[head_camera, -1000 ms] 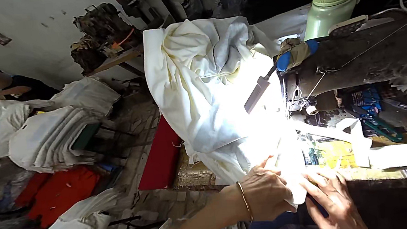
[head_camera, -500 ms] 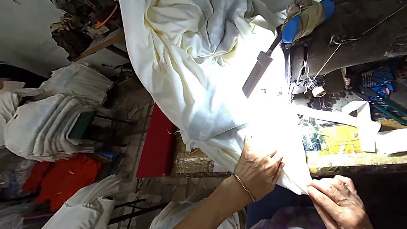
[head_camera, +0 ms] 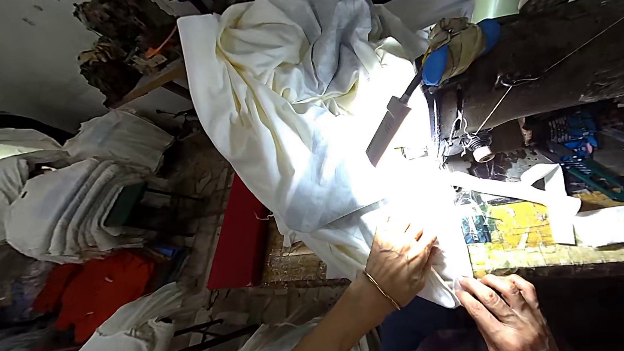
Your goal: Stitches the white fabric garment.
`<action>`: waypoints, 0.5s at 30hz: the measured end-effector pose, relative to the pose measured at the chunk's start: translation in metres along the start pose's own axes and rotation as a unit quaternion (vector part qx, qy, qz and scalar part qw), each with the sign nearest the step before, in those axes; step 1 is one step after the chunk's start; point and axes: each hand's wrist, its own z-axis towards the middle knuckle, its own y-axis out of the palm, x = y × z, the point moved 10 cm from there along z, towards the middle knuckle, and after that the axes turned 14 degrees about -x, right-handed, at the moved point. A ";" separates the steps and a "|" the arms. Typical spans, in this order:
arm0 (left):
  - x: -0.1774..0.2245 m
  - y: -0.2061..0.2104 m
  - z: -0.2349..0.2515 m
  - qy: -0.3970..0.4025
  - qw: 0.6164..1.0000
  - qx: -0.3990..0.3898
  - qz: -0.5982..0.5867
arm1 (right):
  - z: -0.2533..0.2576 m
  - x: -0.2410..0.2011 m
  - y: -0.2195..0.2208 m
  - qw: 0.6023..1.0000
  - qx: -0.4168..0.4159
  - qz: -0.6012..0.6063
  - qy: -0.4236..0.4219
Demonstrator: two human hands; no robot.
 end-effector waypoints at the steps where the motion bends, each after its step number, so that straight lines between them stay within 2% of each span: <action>1: -0.003 -0.001 0.002 -0.013 1.000 -0.001 0.007 | 0.002 0.000 -0.002 1.000 0.000 0.003 0.001; 5: -0.012 -0.005 0.007 -0.034 0.999 0.011 0.022 | 0.014 -0.004 -0.019 1.000 -0.021 0.009 0.011; 9: 0.007 -0.009 0.006 0.010 1.000 0.019 0.004 | 0.013 -0.005 -0.019 0.999 -0.042 0.007 0.009; 13: 0.023 0.007 0.005 0.039 0.999 -0.034 -0.018 | 0.007 -0.003 -0.011 0.997 -0.068 -0.003 0.022; 15: 0.023 -0.001 0.016 0.041 0.999 -0.031 -0.015 | 0.004 -0.003 -0.008 0.997 -0.070 -0.002 0.028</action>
